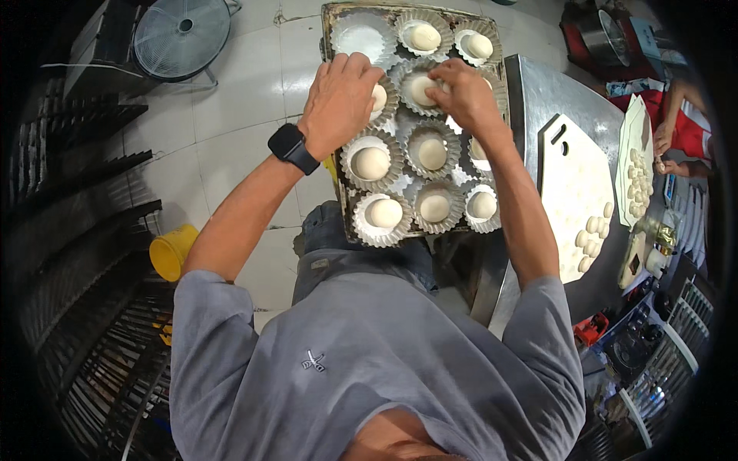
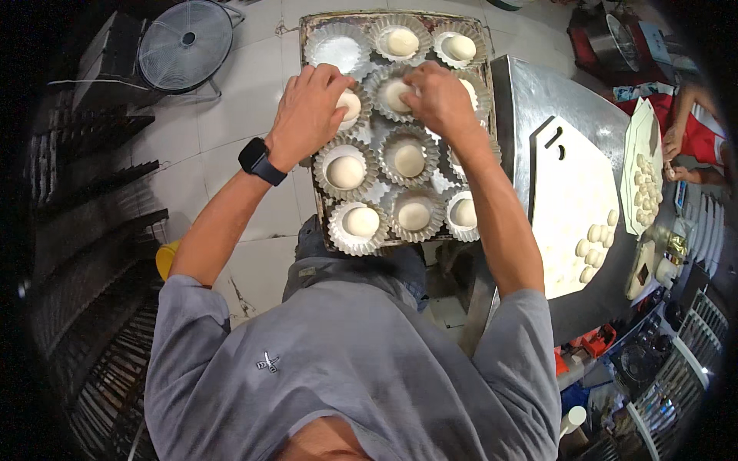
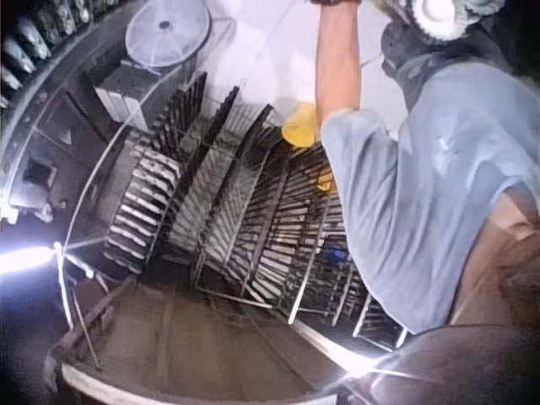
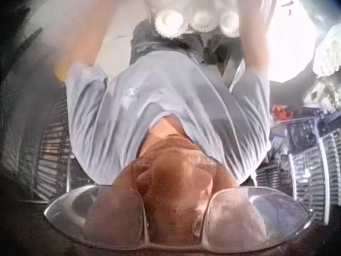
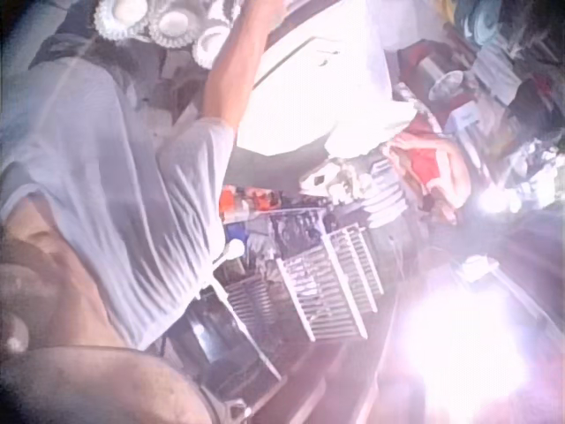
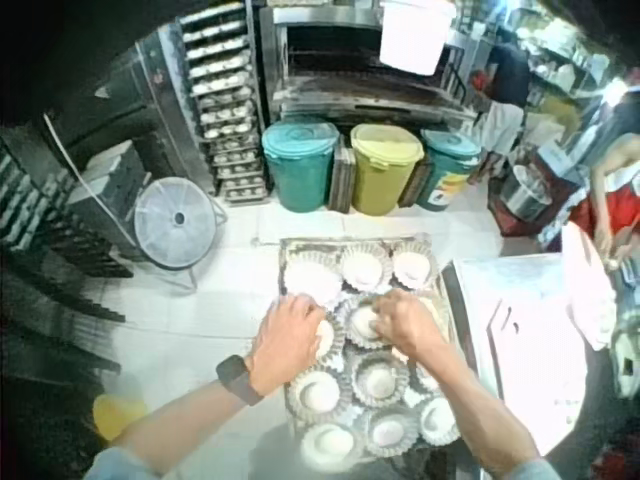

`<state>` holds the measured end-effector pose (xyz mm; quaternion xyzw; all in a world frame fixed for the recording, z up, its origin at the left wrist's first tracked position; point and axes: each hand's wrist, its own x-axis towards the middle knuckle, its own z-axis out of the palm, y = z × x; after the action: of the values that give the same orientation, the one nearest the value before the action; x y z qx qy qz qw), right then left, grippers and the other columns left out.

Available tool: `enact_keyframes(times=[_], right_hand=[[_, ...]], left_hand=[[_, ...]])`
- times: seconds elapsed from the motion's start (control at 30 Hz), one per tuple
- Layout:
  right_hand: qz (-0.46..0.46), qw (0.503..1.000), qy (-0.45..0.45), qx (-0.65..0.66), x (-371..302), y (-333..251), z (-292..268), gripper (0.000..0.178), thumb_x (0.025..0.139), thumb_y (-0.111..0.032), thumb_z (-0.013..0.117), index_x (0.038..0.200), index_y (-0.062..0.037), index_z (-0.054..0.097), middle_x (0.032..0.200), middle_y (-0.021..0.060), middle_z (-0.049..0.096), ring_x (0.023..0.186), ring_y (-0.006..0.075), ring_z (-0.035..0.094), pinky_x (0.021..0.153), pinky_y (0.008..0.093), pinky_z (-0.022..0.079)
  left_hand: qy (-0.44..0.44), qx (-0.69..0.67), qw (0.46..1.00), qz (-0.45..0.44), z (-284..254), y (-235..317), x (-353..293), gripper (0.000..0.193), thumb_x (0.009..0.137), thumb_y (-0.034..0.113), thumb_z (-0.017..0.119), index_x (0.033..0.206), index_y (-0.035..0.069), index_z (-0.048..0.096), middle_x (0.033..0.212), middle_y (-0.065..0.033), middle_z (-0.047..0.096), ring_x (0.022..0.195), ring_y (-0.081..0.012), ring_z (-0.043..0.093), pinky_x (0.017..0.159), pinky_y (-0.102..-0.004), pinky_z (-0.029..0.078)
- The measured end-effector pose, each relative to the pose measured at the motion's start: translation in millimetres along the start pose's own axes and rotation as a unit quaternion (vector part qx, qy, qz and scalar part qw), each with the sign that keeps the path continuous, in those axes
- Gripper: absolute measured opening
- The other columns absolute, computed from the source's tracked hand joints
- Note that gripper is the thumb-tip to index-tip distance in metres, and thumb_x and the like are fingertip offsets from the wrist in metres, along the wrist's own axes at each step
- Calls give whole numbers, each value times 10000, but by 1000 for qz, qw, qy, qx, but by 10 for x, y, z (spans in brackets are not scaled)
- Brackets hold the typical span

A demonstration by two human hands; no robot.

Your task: The person places small portions of dough into paper liners on a tray, carries the tray to a rack, and then operates a dough dividing and rounding machine by placing a large piece of dough inside and pulling a lever.

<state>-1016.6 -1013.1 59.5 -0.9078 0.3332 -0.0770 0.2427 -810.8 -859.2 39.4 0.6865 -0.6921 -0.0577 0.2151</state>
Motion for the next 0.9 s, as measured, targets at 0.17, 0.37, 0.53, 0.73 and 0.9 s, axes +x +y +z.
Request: enact_keyframes(times=[0.17,0.37,0.53,0.73,0.9], right_hand=[[6,998,61,-33,114,-321,-36,359,891,-182,675,1198,-1,634,1101,222,603,1026,400,609,925,459,495],[-39,993,3,111,789,-777,79,384,900,-197,656,1202,30,582,1106,274,653,1029,433,609,936,463,486],[-192,962,90,-174,1115,-614,681,316,889,-270,730,1163,-114,702,1186,99,677,1147,326,580,988,510,423],[-148,965,198,-85,596,-209,121,282,877,-214,747,1112,-61,715,1116,145,686,1046,360,614,939,440,468],[74,983,156,-63,-655,277,-415,276,931,-213,706,1147,-41,702,1114,142,695,1058,328,630,954,411,478]], left_hand=[[113,-142,981,-66,-172,-156,-393,436,813,125,759,1227,76,632,1260,-94,574,1123,-315,541,967,-471,412],[80,-372,889,-256,31,63,-1151,473,873,143,753,1293,33,567,1162,-120,598,916,-214,615,783,-340,519],[51,-440,843,-305,96,324,-1358,469,903,119,726,1332,39,557,1133,-116,569,881,-148,603,744,-295,518],[168,-230,939,-195,78,230,-1123,518,839,111,751,1327,59,583,1286,-152,569,1172,-353,530,992,-441,437],[139,-110,981,-76,135,150,-522,543,834,180,770,1340,96,591,1383,-71,567,1264,-336,486,1023,-476,409]])
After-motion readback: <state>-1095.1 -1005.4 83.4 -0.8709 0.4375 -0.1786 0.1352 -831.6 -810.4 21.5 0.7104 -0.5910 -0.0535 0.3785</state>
